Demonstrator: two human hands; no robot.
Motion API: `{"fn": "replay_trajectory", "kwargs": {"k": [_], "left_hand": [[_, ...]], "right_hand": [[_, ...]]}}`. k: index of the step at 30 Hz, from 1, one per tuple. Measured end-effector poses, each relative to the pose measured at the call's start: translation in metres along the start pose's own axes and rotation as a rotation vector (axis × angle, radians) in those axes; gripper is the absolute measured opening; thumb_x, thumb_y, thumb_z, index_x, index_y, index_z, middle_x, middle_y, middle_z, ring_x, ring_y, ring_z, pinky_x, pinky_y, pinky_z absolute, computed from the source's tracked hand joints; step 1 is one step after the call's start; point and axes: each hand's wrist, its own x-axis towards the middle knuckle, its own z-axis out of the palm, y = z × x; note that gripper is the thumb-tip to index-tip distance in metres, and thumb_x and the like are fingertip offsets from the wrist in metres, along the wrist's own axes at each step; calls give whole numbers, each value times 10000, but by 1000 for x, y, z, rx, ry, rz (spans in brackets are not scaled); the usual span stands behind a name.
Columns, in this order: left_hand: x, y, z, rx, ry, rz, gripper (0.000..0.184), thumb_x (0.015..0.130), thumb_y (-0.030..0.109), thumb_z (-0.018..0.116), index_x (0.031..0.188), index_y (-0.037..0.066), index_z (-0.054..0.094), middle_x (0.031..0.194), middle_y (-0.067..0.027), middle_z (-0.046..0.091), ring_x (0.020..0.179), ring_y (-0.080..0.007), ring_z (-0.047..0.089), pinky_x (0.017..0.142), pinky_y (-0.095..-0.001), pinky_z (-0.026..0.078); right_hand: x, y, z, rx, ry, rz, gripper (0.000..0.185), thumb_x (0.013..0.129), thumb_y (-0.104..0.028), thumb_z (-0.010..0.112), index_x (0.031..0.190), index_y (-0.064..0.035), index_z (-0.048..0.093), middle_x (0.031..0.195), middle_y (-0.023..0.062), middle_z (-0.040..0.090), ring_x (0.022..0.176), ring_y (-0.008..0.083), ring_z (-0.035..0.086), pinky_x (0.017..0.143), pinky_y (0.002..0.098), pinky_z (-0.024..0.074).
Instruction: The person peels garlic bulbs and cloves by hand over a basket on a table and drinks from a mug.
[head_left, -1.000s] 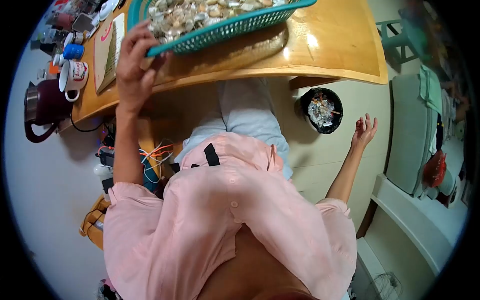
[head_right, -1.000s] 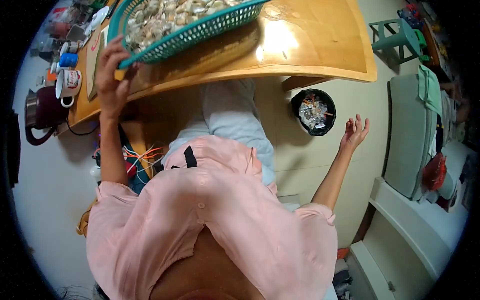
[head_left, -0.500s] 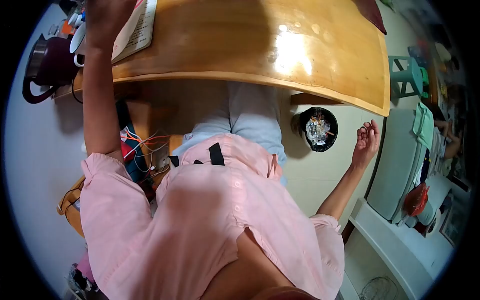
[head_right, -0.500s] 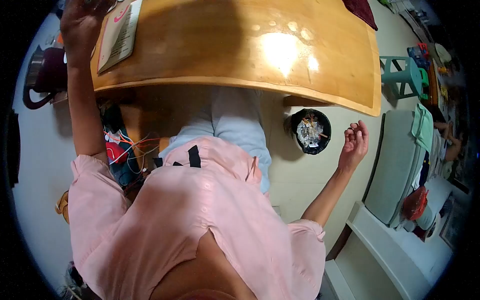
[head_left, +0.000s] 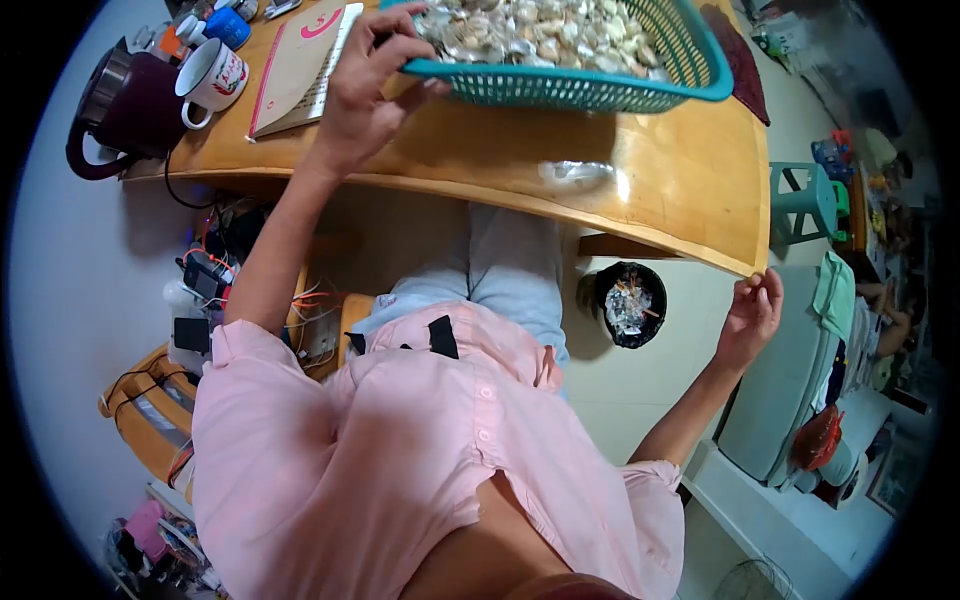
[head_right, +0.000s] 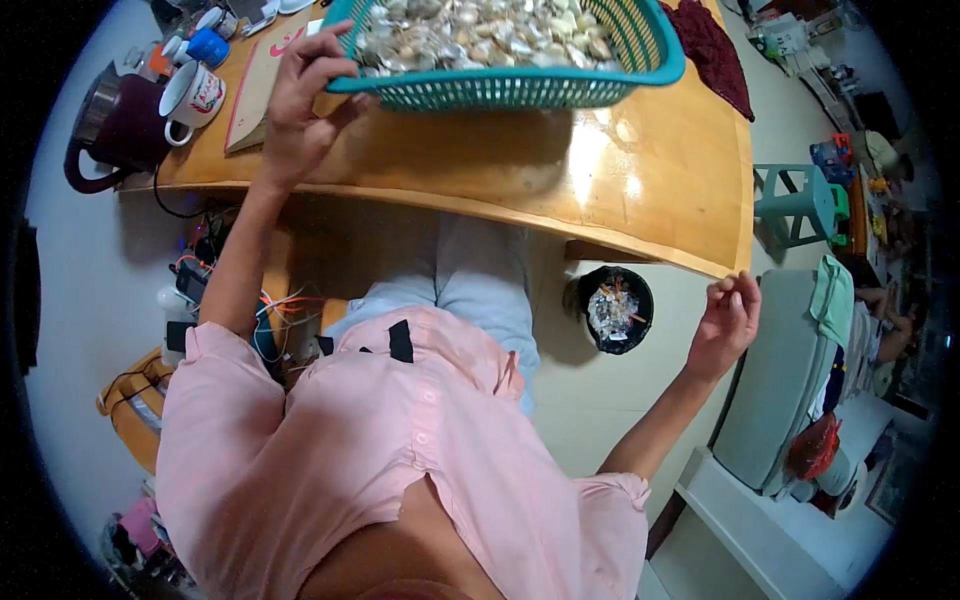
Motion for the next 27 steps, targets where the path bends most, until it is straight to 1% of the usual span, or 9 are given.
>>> {"fn": "replay_trajectory", "kwargs": {"k": [6,8,13,15,19,22,23,25,27], "left_hand": [[-19,-4,22,-107,-65,-38,336,659,-50,757,930,65,594,1036,-88,450,1161,-330,511,991,-423,426],[-22,-4,22,-44,-129,15,379,628,-81,752,942,61,594,1060,-115,443,1180,-338,511,895,-400,473],[-25,-9,19,-91,-205,33,423,617,-108,721,973,66,573,1140,-127,458,1195,-329,493,919,-408,456],[-13,-3,3,47,-420,-15,468,661,-69,710,1085,79,578,1252,-137,450,1200,-319,485,918,-386,454],[22,6,-31,-54,-527,-136,538,745,-11,686,1248,119,545,1235,-137,516,1234,-282,483,966,-343,445],[54,-2,-32,91,-401,65,524,810,48,670,1306,104,513,1065,-120,598,1027,-243,598,868,-314,491],[74,8,-26,53,-447,-143,304,813,89,673,1100,66,574,891,-119,589,831,-232,580,747,-333,476],[92,3,-8,50,-416,-80,218,916,211,587,917,2,649,607,-128,583,515,-205,538,545,-338,435],[114,-14,4,90,-478,-169,281,933,270,566,913,3,652,619,-117,592,540,-187,558,544,-324,441]], "right_hand": [[34,-32,97,-80,-402,-279,228,880,47,434,1077,35,547,960,107,555,843,152,535,782,272,444],[40,-33,142,-288,-392,-294,235,878,74,417,1056,40,566,973,120,569,864,159,551,787,280,451],[84,-13,232,-674,-939,-381,137,876,23,540,976,15,634,971,85,627,883,174,608,750,285,484],[97,4,255,-934,-1072,-357,146,871,-19,585,1002,-28,648,973,75,632,884,189,609,758,280,484],[105,38,274,-1270,-1206,-407,219,849,-32,616,1057,-88,658,1068,83,605,913,243,611,804,327,502],[118,64,272,-1382,-1173,-565,247,846,-51,623,1086,-101,650,1108,94,569,928,246,608,814,358,510],[122,64,275,-1360,-1114,-540,267,833,-77,633,1098,-110,642,1086,95,572,910,252,613,802,364,509],[129,58,279,-1263,-993,-508,271,827,-81,660,1095,-115,641,1021,85,559,833,210,597,748,329,503],[136,40,278,-1253,-1050,-458,202,834,-78,644,1035,-94,659,912,71,585,769,192,591,681,311,483]]}}
